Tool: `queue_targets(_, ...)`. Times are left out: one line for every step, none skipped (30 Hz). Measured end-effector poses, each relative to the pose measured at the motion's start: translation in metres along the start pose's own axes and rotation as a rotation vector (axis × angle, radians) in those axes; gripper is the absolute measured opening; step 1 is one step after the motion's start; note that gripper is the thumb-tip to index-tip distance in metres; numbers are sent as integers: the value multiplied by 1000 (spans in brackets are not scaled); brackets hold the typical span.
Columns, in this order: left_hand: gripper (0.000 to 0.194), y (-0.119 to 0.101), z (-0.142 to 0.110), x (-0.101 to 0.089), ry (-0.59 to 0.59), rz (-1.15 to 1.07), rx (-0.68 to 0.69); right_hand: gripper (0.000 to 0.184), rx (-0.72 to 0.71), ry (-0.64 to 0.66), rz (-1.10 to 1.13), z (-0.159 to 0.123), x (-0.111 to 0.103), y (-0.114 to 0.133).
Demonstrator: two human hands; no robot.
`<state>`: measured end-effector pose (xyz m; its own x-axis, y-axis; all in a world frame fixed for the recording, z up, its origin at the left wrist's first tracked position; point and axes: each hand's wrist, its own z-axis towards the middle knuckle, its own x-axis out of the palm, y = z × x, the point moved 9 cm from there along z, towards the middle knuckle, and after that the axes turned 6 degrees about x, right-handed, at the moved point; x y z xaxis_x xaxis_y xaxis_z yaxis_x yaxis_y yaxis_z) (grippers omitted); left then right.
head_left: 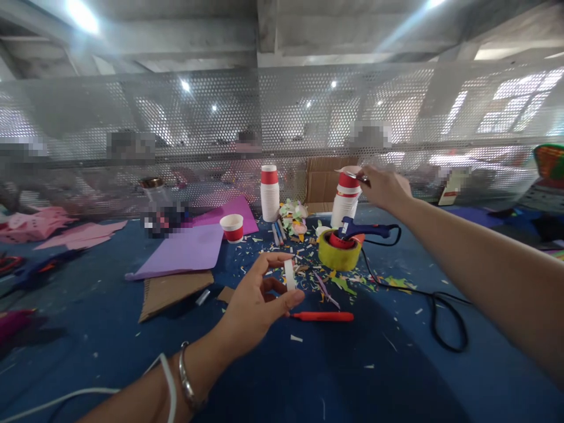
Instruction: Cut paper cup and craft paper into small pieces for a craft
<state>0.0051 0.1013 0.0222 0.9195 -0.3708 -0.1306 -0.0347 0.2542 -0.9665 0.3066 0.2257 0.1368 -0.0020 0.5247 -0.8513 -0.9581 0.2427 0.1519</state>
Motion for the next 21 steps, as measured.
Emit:
queue_targets(53, 0, 0, 0, -1, -3, -1, 31, 4, -4, 0, 3, 2, 0)
queue_targets(53, 0, 0, -1, -3, -7, -2, 31, 9, -9, 1, 6, 3, -1)
queue_targets(52, 1, 0, -1, -6, -13, -3, 32, 15, -12, 3, 9, 4, -1)
queue_targets(52, 1, 0, -2, -12, -22, -5, 32, 19, -11, 8, 11, 6, -2)
queue_targets(52, 1, 0, -2, -18, -31, -6, 31, 19, -8, 17, 12, 7, -2)
queue_targets(52, 2, 0, -3, -25, -42, -7, 29, 17, -3, 28, 12, 8, -2)
queue_targets(52, 3, 0, -4, -32, -54, -6, 26, 14, 1, 43, 12, 8, -1)
queue_targets(51, 4, 0, -4, -38, -68, -3, 25, 11, 2, 61, 11, 7, 0)
queue_targets(51, 4, 0, -5, -45, -85, 3, 25, 11, -2, 83, 10, 5, 1)
queue_targets(51, 5, 1, -6, -51, -103, 11, 25, 12, -9, 108, 7, 3, 3)
queue_targets(51, 5, 1, -7, -58, -122, 22, 27, 13, -20, 138, 4, -1, 5)
queue_targets(52, 5, 1, -7, -62, -141, 31, 28, 12, -33, 173, -1, -6, 8)
queue_targets(52, 4, 1, -7, -65, -159, 37, 28, -2, -41, 213, -7, -10, 13)
queue_targets(52, 4, 1, -6, -68, -177, 41, 28, -25, -43, 259, -15, -14, 18)
queue_targets(51, 3, 1, -6, -70, -193, 42, 28, -55, -37, 310, -25, -18, 25)
queue_targets(49, 2, 1, -5, -71, -208, 44, 28, -88, -26, 360, -36, -22, 32)
queue_targets(46, 0, 1, -4, -73, -220, 47, 28, -120, -1, 410, -49, -23, 39)
queue_targets(44, -2, 0, -3, -75, -229, 52, 30, -165, 37, 461, -64, -24, 47)
queue_targets(42, -3, 0, -2, -80, -234, 59, 35, -203, 82, 506, -80, -24, 55)
queue_targets(41, -4, 0, -2, -87, -237, 65, 40, -233, 117, 548, -96, -23, 61)
queue_targets(42, -4, 0, -2, -99, -238, 69, 45, -259, 157, 602, -112, -23, 67)
